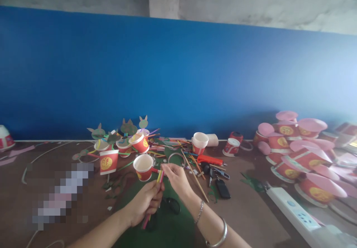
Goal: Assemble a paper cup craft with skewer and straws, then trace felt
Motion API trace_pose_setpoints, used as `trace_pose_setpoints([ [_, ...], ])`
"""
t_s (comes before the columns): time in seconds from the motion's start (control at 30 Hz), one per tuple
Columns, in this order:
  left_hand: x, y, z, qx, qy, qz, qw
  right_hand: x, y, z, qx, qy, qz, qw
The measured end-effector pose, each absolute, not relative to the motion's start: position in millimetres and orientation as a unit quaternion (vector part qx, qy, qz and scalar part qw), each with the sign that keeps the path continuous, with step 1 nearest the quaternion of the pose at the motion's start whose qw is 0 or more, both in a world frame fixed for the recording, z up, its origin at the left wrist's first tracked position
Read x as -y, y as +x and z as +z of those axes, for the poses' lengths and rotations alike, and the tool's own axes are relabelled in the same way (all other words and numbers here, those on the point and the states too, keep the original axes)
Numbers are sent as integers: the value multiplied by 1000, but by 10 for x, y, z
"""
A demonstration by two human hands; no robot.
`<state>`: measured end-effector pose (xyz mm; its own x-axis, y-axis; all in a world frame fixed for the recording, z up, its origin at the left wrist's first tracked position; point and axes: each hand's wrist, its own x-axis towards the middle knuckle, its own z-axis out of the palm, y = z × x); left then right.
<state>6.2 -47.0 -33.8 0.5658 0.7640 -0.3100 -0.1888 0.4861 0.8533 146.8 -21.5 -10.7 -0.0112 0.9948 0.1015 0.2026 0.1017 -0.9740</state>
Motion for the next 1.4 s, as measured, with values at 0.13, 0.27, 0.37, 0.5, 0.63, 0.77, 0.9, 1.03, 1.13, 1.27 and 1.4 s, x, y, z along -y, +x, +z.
trace_pose_setpoints([
  [0.13, 453, 72, -380, -351, 403, 321, 782, 118, 1435, 3, 652, -520, 319, 450],
  [0.27, 460, 83, -408, -360, 402, 339, 771, 36, 1246, 150, 780, -473, 222, 345],
  [0.37, 454, 87, -410, -382, 400, 335, 763, -9, 1052, 208, 819, -494, 137, 258],
  [0.5, 412, 95, -442, -391, 385, 349, 760, -36, 828, 221, 831, -510, 95, 200],
  [0.63, 373, 94, -478, -389, 374, 362, 760, -36, 743, 261, 840, -502, 87, 186],
  [0.77, 366, 72, -456, -379, 382, 357, 764, -117, 883, 338, 842, -477, 104, 228],
  [0.9, 365, 57, -455, -366, 375, 374, 766, -324, 1117, 270, 812, -547, 57, 194],
  [1.03, 352, 53, -487, -374, 372, 365, 767, -521, 1244, 80, 833, -525, 68, 161],
  [1.13, 343, 49, -493, -377, 370, 361, 768, -641, 1273, -6, 842, -509, 83, 159],
  [1.27, 343, 42, -482, -364, 375, 364, 771, -736, 1276, -65, 852, -495, 93, 143],
  [1.4, 346, 36, -475, -346, 379, 368, 775, -718, 1252, -145, 858, -492, 75, 127],
])
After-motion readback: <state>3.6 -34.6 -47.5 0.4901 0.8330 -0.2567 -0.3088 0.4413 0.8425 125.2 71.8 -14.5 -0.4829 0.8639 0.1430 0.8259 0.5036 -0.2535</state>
